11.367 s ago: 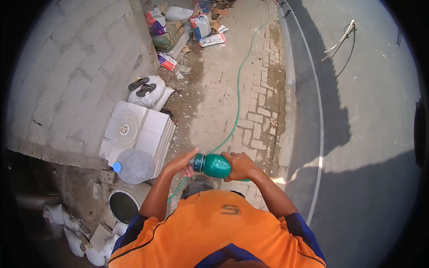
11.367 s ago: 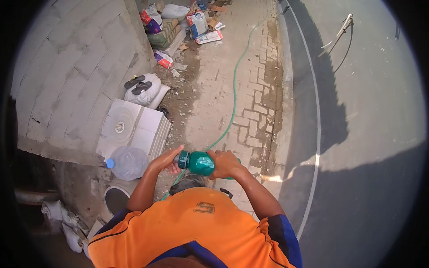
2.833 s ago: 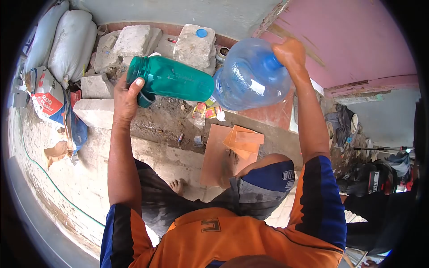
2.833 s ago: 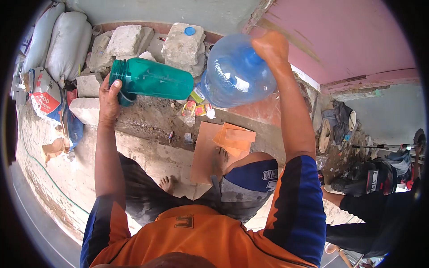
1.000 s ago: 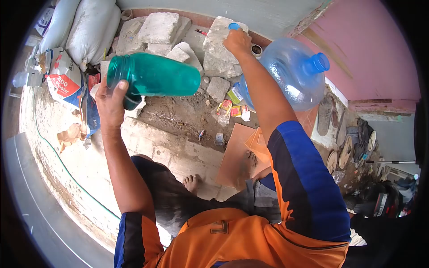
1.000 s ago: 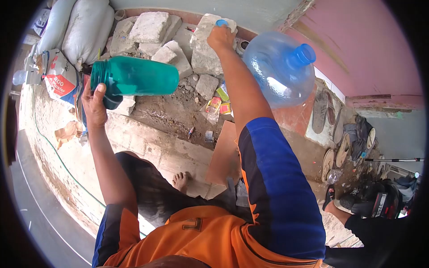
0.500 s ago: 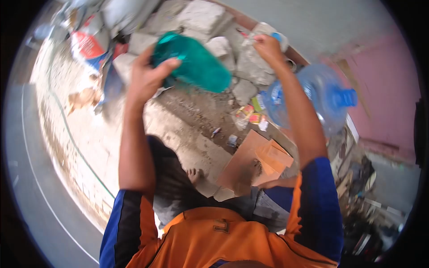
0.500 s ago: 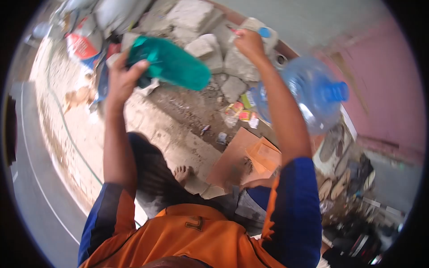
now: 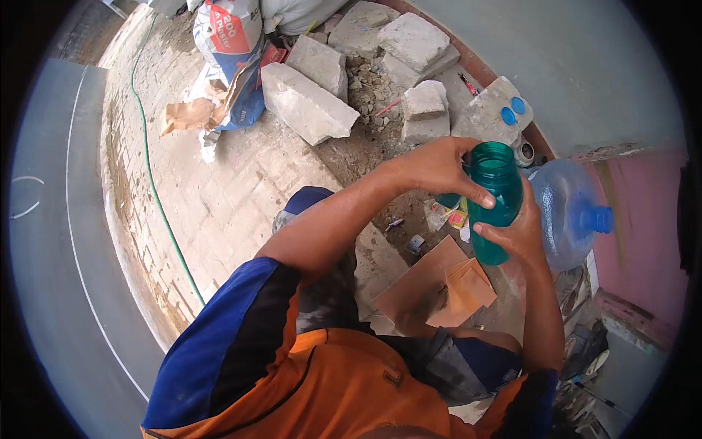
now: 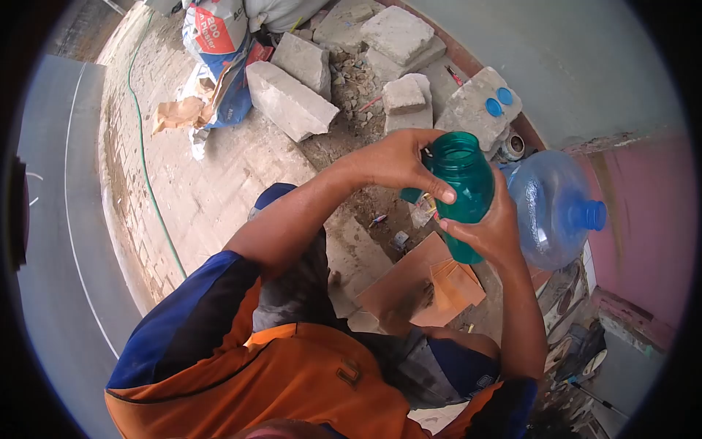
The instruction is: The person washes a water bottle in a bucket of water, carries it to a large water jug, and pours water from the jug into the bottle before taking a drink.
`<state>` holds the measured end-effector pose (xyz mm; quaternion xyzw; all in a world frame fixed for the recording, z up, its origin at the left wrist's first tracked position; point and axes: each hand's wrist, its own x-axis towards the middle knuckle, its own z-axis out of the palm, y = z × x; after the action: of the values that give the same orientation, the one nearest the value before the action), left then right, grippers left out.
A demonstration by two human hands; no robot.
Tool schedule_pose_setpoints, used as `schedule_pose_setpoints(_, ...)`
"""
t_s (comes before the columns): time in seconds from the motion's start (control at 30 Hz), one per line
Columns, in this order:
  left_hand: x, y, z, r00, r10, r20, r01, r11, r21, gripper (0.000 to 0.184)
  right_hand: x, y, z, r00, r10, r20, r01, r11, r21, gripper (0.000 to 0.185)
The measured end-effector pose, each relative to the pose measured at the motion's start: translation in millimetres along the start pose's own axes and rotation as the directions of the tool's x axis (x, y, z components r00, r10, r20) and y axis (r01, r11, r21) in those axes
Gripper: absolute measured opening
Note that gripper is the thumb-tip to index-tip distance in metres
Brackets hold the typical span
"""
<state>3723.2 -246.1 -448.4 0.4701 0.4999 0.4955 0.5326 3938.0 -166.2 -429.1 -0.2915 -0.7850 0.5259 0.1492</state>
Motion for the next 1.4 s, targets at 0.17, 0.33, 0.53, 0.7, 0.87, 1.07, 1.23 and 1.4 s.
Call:
schedule_pose_setpoints(0.17,7,-20,-39,0.986,-0.163,0.018,0.164,0.985,-0.060,0.051,-2,6,-10,0.983,0.168,-0.070,-0.144,0.954,0.264,0.086)
schedule_pose_setpoints(0.33,-16,3,-154,0.929,-0.196,-0.313,0.068,0.923,-0.378,0.047,-6,14,-24,0.974,0.189,-0.125,-0.133,0.924,0.359,0.083)
schedule_pose_setpoints(0.53,-63,-6,-250,0.707,-0.355,-0.612,0.273,0.935,-0.227,0.049,-4,14,-20,0.984,0.158,-0.077,-0.123,0.932,0.341,0.085)
schedule_pose_setpoints(0.7,-92,-45,-263,0.746,-0.138,-0.652,-0.016,0.975,-0.224,0.031,-1,18,-11,0.981,0.195,0.005,-0.184,0.912,0.367,0.087)
schedule_pose_setpoints(0.87,-83,-99,-294,0.688,-0.193,-0.700,0.489,0.836,0.250,0.038,-2,10,-3,0.971,0.238,0.028,-0.233,0.909,0.345,0.089)
schedule_pose_setpoints(1.07,-62,-123,-267,0.671,0.022,-0.741,0.625,0.521,0.581,0.077,-3,22,2,0.978,0.206,0.022,-0.205,0.942,0.264,0.091)
schedule_pose_setpoints(1.23,-42,-141,-264,0.737,0.283,-0.614,0.447,0.478,0.756,0.090,-5,26,-8,0.977,0.208,0.035,-0.211,0.957,0.201,0.093)
schedule_pose_setpoints(1.4,-21,-108,-260,0.758,0.033,-0.651,0.550,0.504,0.666,0.075,-10,42,-11,0.977,0.203,0.066,-0.202,0.979,-0.014,0.096)
